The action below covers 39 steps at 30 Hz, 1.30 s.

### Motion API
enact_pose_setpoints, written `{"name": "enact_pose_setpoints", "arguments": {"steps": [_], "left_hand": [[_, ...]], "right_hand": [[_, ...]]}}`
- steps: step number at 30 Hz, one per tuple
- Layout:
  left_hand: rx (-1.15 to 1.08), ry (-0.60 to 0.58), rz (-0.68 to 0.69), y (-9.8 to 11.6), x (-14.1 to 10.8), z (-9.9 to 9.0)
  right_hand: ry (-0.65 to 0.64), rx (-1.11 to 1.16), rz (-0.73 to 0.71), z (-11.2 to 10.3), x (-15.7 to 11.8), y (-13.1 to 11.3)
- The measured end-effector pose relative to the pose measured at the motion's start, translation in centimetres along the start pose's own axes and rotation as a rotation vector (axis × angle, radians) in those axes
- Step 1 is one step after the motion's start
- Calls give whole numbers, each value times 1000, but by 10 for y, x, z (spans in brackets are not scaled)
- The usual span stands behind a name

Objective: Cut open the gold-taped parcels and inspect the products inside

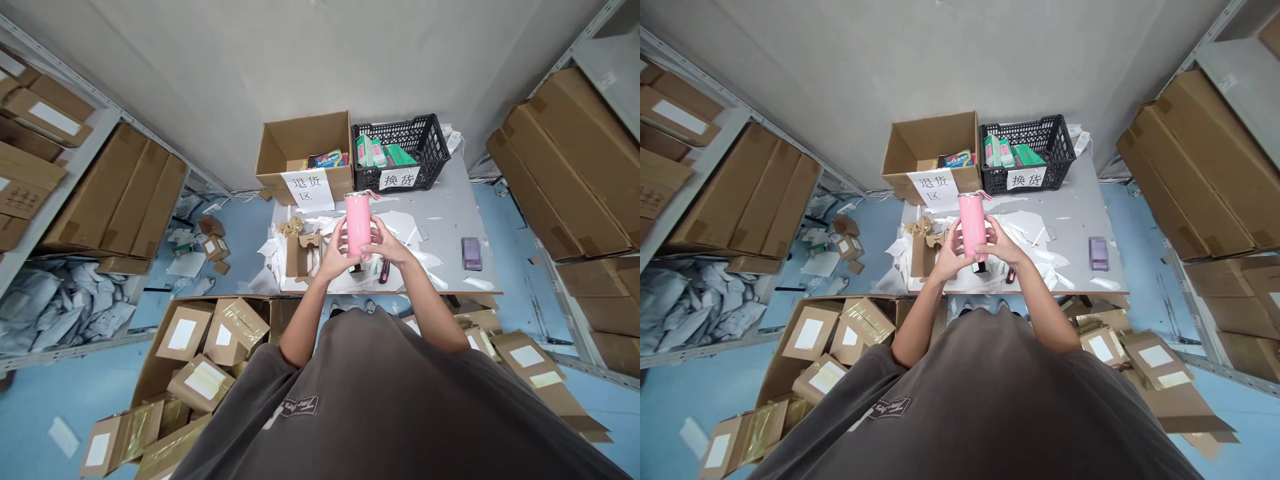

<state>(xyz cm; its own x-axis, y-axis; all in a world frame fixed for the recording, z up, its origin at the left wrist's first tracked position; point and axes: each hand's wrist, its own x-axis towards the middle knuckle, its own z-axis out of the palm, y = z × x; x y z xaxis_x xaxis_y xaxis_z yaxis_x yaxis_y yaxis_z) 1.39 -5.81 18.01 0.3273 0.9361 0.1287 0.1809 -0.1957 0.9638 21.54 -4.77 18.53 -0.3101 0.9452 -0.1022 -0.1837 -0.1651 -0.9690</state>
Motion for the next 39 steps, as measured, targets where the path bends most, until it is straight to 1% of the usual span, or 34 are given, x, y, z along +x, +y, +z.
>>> {"name": "enact_pose_setpoints", "arguments": {"steps": [2, 5, 7, 9, 12, 14, 15, 18, 20, 24, 25, 30, 32, 34, 36, 39], "left_hand": [[13, 2, 8, -2, 1, -1], [84, 71, 4, -1, 1, 1], [64, 70, -4, 1, 1, 1], [8, 29, -3, 2, 0, -2], [-73, -80, 1, 1, -2, -7], [-66, -110, -1, 1, -5, -7], [-37, -92, -3, 1, -6, -6], [38, -18, -4, 1, -8, -1], [12, -11, -5, 0, -8, 0], [-101, -75, -5, -2, -7, -4], [-107, -88, -6, -3, -7, -5], [-53, -54, -44, 0, -7, -8], [-95, -90, -50, -1, -5, -10], [-157, -119, -42, -2, -4, -13], [-191, -120, -38, -3, -4, -15], [-181, -117, -53, -4, -4, -14]], "right_hand": [[-6, 0, 7, 0, -1, 1], [102, -72, 5, 5, -1, 4], [143, -94, 5, 8, -3, 4], [110, -65, 15, 8, -5, 3], [-3, 12, 47, 5, -10, 0], [-22, 16, 60, 5, -12, 0], [1, -6, 61, 5, -12, 1], [136, -113, 56, 9, -13, 5], [166, -135, 49, 9, -14, 6], [45, -21, 72, 4, -15, 6], [33, -7, 76, 3, -16, 5], [126, -80, 50, 8, -19, 7], [109, -58, 54, 10, -20, 6], [58, -6, 83, 8, -20, 6], [22, 31, 113, 5, -19, 7], [18, 48, 114, 2, -16, 13]]}}
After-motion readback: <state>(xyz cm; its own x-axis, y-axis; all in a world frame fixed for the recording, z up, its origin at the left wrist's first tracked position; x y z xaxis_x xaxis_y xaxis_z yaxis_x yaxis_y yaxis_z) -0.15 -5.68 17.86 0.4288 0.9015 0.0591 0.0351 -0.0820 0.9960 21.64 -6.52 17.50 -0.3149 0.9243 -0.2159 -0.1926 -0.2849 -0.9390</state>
